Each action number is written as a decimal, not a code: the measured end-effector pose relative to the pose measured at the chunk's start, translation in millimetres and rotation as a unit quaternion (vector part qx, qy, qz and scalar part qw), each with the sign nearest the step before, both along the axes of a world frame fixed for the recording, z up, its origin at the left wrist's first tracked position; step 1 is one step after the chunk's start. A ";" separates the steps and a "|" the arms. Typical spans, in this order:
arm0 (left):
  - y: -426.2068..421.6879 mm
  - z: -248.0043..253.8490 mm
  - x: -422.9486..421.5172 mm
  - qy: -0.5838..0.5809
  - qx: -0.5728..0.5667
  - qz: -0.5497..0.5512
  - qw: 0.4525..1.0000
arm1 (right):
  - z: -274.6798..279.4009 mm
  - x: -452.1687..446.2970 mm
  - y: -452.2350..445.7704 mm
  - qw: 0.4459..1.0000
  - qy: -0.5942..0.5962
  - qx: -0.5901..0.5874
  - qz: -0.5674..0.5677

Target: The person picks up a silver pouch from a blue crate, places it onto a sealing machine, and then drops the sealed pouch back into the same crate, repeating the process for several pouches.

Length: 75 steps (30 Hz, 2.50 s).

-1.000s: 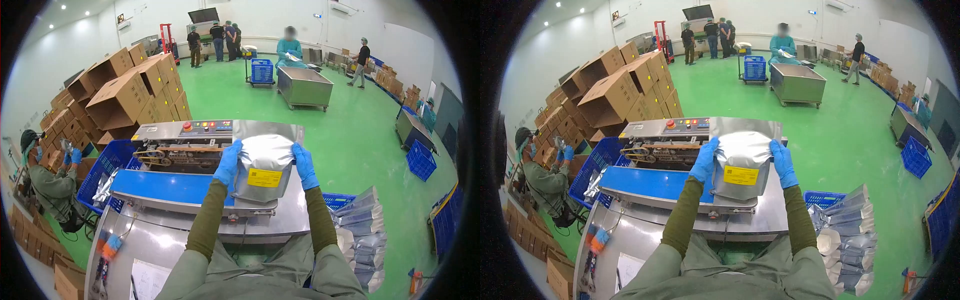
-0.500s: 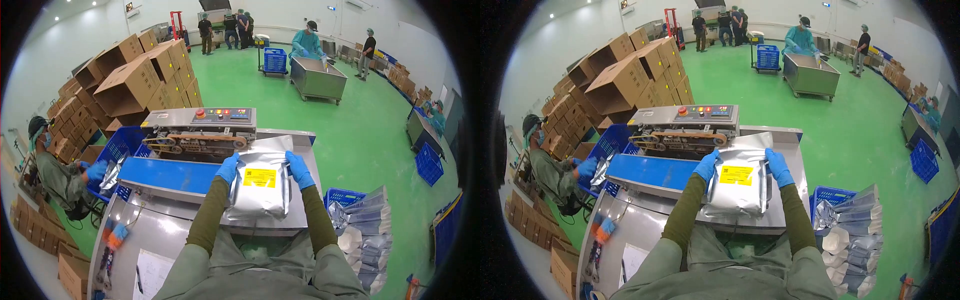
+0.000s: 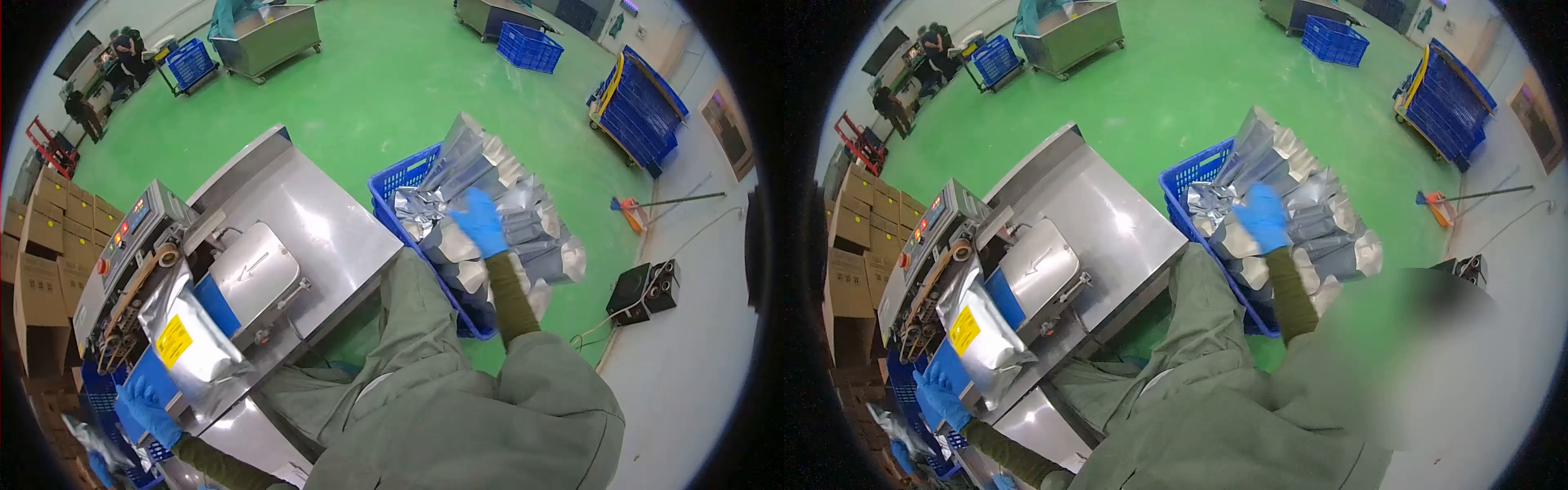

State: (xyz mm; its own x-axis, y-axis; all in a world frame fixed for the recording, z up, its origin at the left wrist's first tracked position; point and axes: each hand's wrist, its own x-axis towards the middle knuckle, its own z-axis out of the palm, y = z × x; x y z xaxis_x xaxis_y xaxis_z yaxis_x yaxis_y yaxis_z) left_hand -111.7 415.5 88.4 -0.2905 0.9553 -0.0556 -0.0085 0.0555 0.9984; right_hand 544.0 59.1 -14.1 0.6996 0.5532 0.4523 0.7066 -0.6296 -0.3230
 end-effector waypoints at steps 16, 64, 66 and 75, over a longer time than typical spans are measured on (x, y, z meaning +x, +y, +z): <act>-91.4 64.5 236.0 0.081 0.171 -0.471 0.862 | 287.0 -117.0 101.5 0.964 0.142 0.012 0.223; 42.7 -114.6 234.3 0.120 0.220 -0.246 0.936 | 80.0 -164.3 284.2 0.731 0.563 0.120 0.367; 36.2 -85.1 219.1 0.007 0.090 -0.267 0.959 | 72.1 -172.5 297.6 0.722 0.568 0.121 0.377; 57.2 -52.4 139.4 -0.010 -0.011 -0.235 0.972 | 74.2 -232.4 320.9 0.661 0.624 0.078 0.409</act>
